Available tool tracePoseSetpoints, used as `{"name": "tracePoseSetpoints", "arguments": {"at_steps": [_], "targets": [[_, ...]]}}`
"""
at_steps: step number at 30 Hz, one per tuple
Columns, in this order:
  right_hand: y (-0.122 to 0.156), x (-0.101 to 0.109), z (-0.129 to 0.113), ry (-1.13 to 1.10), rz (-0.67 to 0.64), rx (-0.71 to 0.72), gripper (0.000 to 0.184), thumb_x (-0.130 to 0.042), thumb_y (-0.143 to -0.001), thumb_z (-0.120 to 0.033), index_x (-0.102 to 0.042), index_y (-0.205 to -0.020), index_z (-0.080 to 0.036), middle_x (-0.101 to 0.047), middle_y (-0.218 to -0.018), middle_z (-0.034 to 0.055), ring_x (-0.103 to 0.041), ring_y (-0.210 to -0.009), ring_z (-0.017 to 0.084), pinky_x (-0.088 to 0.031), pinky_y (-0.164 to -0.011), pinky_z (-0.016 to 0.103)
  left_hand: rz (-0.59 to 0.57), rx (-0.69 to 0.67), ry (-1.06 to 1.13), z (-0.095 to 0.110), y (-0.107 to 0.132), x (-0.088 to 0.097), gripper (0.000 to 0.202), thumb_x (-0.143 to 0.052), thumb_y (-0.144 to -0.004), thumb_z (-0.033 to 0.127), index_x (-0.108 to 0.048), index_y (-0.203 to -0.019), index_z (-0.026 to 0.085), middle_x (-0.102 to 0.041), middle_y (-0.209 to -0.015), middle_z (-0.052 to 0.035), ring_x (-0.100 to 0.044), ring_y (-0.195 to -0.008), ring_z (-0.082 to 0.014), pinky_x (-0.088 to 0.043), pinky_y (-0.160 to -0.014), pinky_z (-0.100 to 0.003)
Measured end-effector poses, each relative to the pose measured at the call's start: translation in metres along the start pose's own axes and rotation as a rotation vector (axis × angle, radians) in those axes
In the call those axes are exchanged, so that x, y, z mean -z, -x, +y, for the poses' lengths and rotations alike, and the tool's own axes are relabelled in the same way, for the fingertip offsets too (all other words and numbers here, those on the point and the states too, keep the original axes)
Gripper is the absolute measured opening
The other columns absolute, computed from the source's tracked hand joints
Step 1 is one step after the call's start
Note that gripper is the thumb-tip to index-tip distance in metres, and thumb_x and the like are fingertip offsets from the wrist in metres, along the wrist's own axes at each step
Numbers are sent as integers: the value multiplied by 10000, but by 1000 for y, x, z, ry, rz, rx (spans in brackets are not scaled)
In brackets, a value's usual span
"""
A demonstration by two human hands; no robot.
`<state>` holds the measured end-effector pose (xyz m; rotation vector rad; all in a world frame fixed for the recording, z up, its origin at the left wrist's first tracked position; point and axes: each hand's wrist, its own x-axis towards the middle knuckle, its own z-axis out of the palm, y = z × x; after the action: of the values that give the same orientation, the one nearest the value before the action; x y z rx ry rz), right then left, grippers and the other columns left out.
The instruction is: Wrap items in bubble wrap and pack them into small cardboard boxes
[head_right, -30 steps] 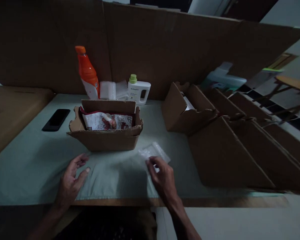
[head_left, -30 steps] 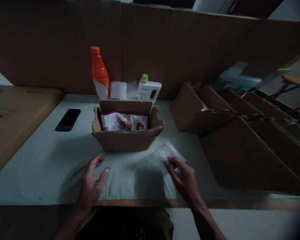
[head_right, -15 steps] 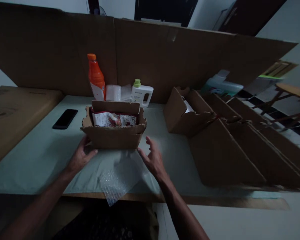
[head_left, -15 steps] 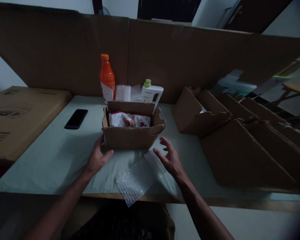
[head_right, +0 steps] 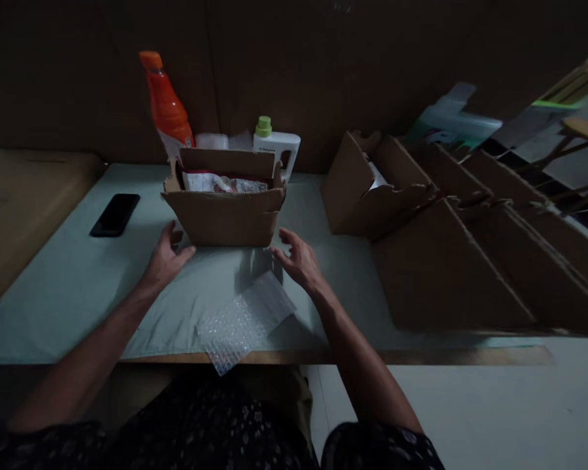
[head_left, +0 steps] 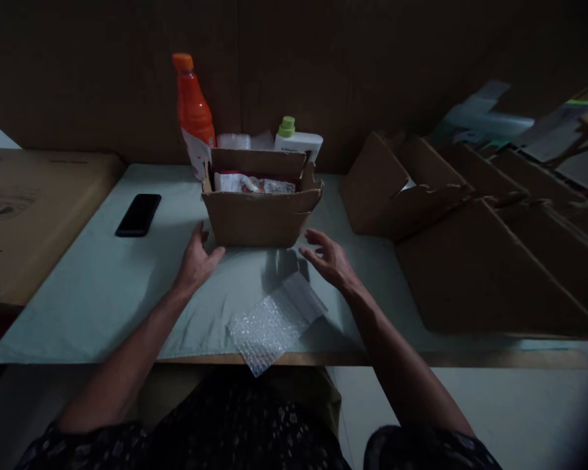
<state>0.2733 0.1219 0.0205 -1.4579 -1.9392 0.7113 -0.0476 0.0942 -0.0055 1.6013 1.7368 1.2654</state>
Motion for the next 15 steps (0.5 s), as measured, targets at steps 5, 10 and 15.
{"name": "tracePoseSetpoints", "arguments": {"at_steps": [5, 10, 15], "targets": [[96, -6, -19, 377, -77, 209, 579, -662, -872, -471, -574, -1401, -251, -499, -1521, 141, -509, -1326, 344, -431, -1035, 509, -222, -304, -259, 21, 114, 9, 408, -618, -853, 303, -635, -1249, 206, -661, -1175, -115, -586, -1131, -295, -479, -1030, -486], [104, -19, -3, 574, -34, 87, 324, -558, -901, -252, -706, -1184, -197, -590, -1428, 170, -587, -1229, 325, -435, -1000, 482, -467, -507, -313, 39, 163, -7, 355, -707, -815, 275, -673, -1162, 208, -649, -1199, -114, -551, -1144, -309, -495, -986, -481], [74, -4, 17, 275, 114, -26, 246, -481, -861, -224, -718, -922, -197, -740, -1166, 123, -678, -1034, 278, -482, -906, 426, -370, -541, -331, 39, 160, -10, 145, -559, -891, 123, -676, -906, 207, -672, -933, -65, -576, -935, -235, -515, -841, -403]]}}
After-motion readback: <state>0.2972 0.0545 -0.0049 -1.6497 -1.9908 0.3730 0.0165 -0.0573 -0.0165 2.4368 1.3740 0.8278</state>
